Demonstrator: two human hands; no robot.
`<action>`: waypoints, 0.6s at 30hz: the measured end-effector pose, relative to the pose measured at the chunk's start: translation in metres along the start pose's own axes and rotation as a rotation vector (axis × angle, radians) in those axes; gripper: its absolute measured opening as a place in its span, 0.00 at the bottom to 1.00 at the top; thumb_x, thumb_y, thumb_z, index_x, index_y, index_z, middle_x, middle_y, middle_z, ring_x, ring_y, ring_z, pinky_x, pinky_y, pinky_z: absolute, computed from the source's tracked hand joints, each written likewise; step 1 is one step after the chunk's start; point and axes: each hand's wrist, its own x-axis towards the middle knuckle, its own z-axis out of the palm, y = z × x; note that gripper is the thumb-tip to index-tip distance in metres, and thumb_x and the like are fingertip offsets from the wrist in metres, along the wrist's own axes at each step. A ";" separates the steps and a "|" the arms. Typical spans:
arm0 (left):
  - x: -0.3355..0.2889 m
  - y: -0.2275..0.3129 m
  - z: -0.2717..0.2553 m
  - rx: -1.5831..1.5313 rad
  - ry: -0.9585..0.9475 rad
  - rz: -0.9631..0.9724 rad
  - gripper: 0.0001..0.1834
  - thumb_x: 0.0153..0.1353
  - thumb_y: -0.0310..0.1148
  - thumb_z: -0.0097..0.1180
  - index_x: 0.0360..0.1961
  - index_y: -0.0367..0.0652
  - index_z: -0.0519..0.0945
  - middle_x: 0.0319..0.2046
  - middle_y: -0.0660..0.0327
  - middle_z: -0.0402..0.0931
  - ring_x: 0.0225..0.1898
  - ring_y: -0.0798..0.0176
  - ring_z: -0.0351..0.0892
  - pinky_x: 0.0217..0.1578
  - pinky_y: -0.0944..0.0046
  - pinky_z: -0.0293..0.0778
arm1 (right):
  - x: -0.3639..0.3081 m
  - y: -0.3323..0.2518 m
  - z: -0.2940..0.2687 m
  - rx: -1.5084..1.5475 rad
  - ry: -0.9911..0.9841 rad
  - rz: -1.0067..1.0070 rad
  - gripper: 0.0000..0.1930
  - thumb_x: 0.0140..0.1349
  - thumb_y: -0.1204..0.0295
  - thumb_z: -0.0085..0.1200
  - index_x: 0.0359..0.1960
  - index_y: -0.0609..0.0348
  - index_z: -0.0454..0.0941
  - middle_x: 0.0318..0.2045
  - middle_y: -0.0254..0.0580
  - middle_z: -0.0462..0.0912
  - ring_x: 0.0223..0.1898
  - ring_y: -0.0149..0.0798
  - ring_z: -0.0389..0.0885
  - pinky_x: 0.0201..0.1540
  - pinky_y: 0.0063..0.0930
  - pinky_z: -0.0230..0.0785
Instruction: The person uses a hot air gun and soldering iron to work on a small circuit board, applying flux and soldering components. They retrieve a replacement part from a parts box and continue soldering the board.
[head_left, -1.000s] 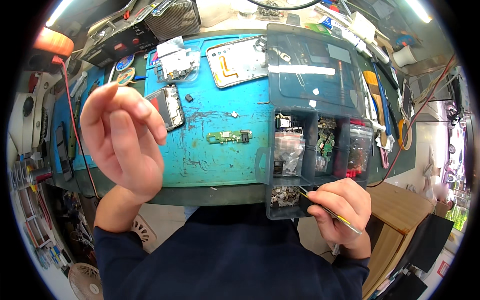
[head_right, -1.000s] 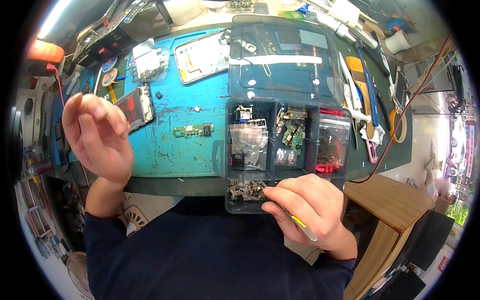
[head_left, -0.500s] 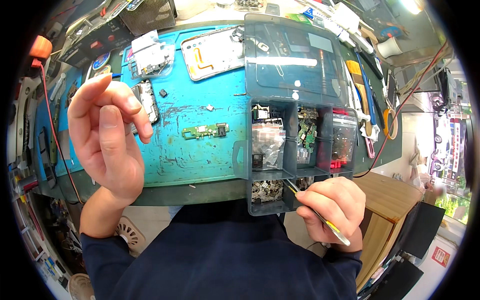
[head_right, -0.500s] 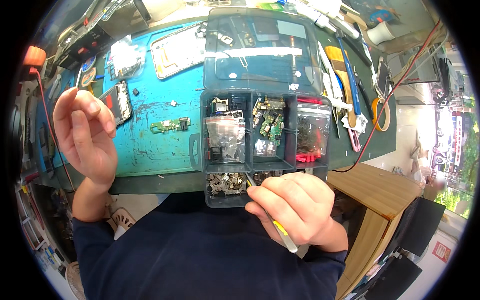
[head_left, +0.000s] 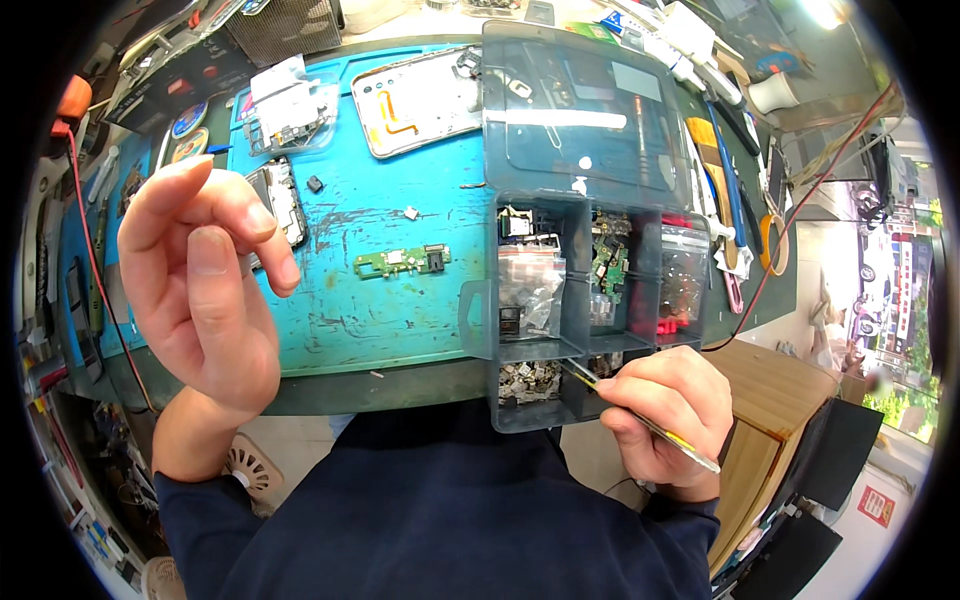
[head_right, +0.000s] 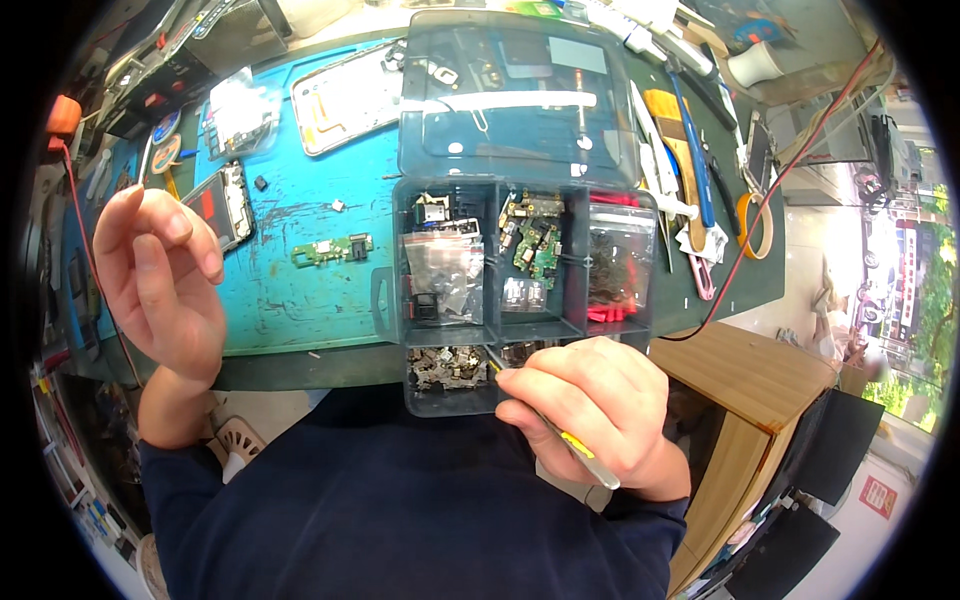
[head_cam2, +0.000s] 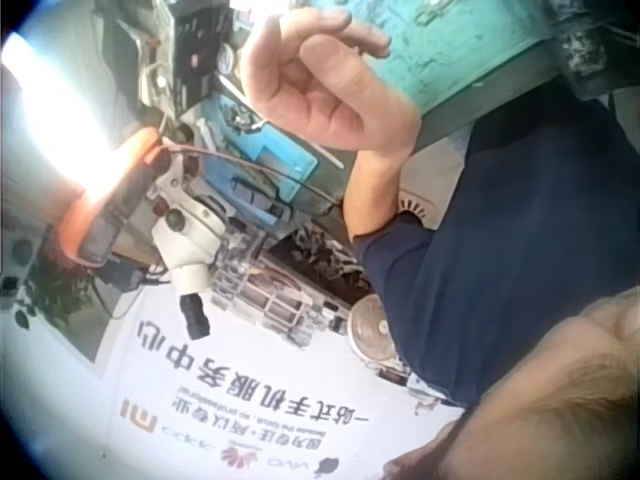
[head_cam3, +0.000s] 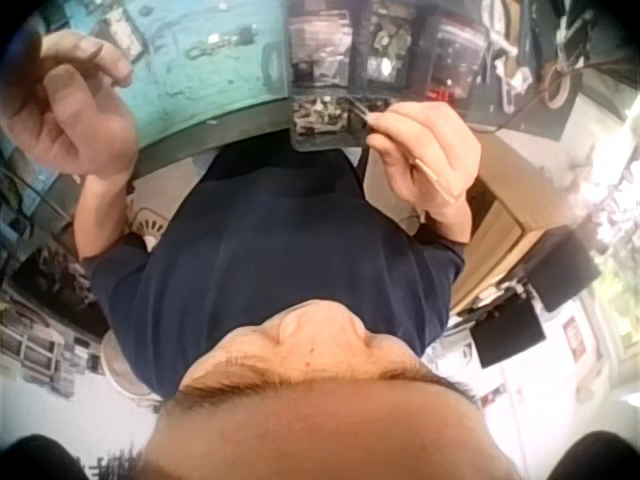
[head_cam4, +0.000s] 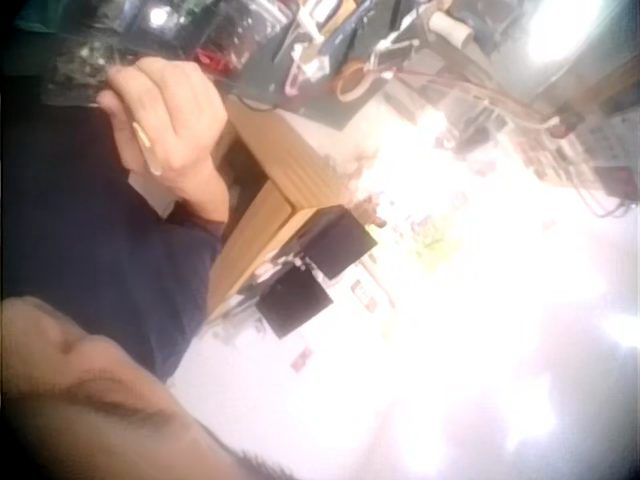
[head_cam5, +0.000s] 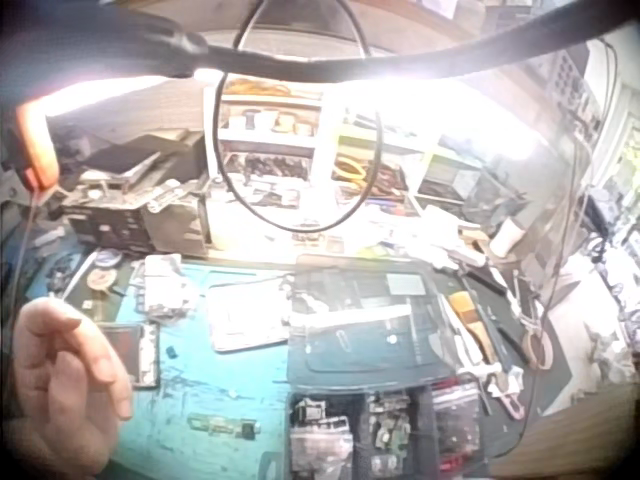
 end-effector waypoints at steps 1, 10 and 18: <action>0.000 0.000 0.000 0.005 -0.005 0.000 0.20 0.79 0.29 0.37 0.67 0.36 0.67 0.40 0.58 0.71 0.28 0.69 0.70 0.28 0.73 0.68 | 0.000 0.000 0.001 0.008 -0.003 -0.006 0.11 0.54 0.70 0.72 0.36 0.61 0.85 0.29 0.40 0.83 0.24 0.39 0.81 0.25 0.28 0.72; 0.001 -0.001 -0.001 0.025 -0.021 -0.015 0.20 0.79 0.28 0.36 0.67 0.35 0.67 0.40 0.58 0.71 0.29 0.70 0.69 0.28 0.74 0.68 | 0.000 0.004 0.008 0.004 -0.020 -0.048 0.12 0.54 0.70 0.72 0.37 0.61 0.85 0.29 0.39 0.83 0.25 0.39 0.81 0.25 0.28 0.73; 0.000 0.000 -0.001 0.030 -0.017 -0.032 0.20 0.78 0.27 0.37 0.67 0.35 0.67 0.40 0.57 0.71 0.29 0.70 0.69 0.28 0.74 0.68 | -0.002 0.006 0.012 0.035 0.002 -0.008 0.13 0.53 0.72 0.73 0.38 0.61 0.86 0.30 0.41 0.84 0.25 0.40 0.81 0.26 0.28 0.73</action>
